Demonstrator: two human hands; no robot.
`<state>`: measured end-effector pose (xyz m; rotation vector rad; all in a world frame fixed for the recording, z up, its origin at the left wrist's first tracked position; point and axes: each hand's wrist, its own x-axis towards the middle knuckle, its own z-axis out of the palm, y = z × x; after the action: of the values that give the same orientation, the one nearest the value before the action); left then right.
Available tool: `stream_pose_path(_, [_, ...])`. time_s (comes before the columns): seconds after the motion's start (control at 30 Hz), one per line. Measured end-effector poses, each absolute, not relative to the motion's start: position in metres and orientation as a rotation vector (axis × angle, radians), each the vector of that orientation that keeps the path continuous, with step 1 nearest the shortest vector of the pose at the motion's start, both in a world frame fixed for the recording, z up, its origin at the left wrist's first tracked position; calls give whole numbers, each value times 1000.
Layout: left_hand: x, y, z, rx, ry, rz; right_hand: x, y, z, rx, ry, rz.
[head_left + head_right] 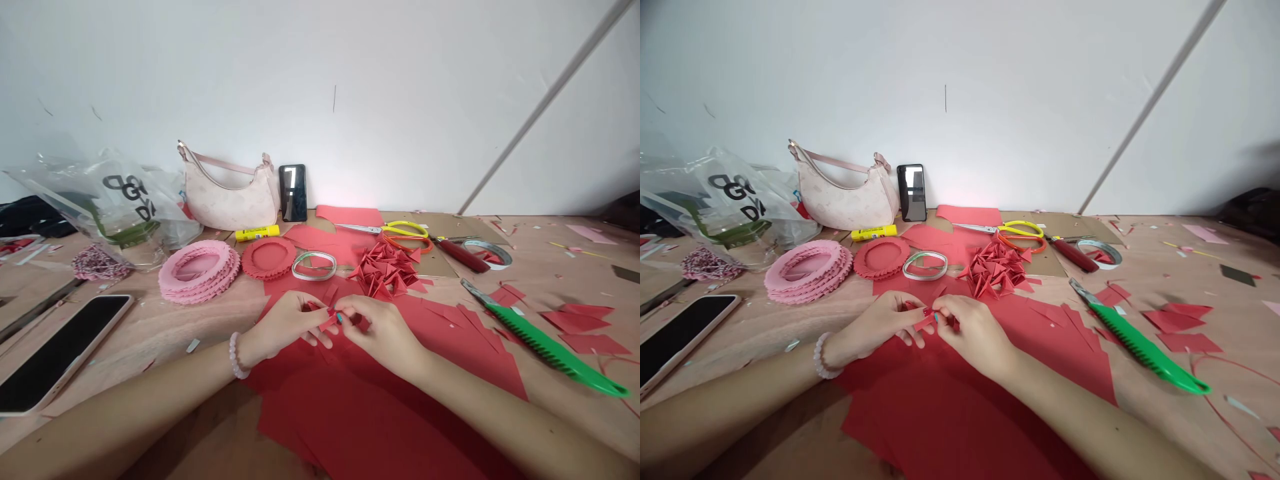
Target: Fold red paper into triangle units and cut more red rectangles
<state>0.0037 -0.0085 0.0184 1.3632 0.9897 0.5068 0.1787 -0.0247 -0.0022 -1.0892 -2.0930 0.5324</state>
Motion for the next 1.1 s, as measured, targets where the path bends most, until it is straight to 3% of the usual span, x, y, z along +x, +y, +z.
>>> stream_pose_path(0.43, [7,-12,14,1486,1031,525,180,-28,-5,-1052,-2357,-7])
stream_pose_path(0.5, [7,-12,14,1470,1030,538,181,-27,-4,-1018,-2363,66])
stream_pose_path(0.73, [6,-11,15,1401,1007,591,184,-18,3,-1078,-1989,942])
stream_pose_path(1.1, [4,-9,17,1357,973,504,186,-17,2,-1104,-2244,735])
